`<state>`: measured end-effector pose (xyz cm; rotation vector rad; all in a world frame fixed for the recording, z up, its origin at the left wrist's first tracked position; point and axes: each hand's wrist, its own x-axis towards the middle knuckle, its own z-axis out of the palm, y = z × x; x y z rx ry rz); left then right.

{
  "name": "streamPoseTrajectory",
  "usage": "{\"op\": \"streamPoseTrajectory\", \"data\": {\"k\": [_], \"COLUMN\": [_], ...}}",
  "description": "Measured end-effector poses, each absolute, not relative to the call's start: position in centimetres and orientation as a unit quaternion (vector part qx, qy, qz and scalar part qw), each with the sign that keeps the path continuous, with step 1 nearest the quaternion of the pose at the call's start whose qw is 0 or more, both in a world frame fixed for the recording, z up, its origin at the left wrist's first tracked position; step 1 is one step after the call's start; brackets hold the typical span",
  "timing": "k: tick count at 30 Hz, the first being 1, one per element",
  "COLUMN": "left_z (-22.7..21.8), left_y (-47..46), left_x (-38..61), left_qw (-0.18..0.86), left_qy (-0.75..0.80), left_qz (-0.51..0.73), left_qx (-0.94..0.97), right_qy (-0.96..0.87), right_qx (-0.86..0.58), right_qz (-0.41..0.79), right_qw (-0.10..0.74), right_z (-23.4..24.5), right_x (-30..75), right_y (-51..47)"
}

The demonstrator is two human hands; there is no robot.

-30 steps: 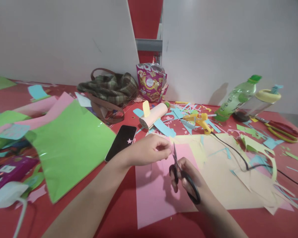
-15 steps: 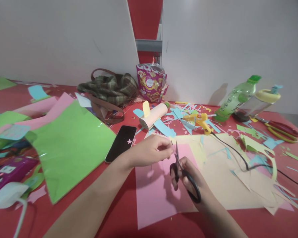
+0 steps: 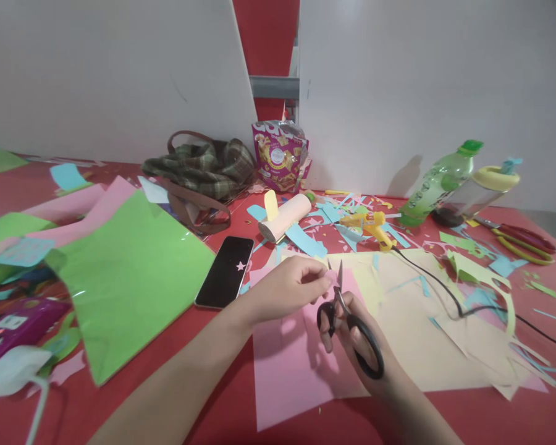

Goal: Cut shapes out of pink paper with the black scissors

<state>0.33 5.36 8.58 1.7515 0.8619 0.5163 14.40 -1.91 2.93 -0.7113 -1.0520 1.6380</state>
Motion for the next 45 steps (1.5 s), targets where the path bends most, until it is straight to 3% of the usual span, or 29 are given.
{"op": "streamPoseTrajectory", "data": {"k": [27, 45], "left_z": [7.1, 7.2], "left_y": [3.2, 3.0], "left_x": [2.5, 3.0], "left_qw": [0.61, 0.627], "left_qy": [0.392, 0.406], "left_qz": [0.286, 0.293], "left_qx": [0.627, 0.597], "right_qy": [-0.434, -0.45], "right_qx": [-0.313, -0.394], "right_qz": [0.638, 0.604], "right_qw": [0.554, 0.526], "right_z": [2.0, 3.1], "right_x": [14.1, 14.2], "right_y": [-1.9, -2.2]}}
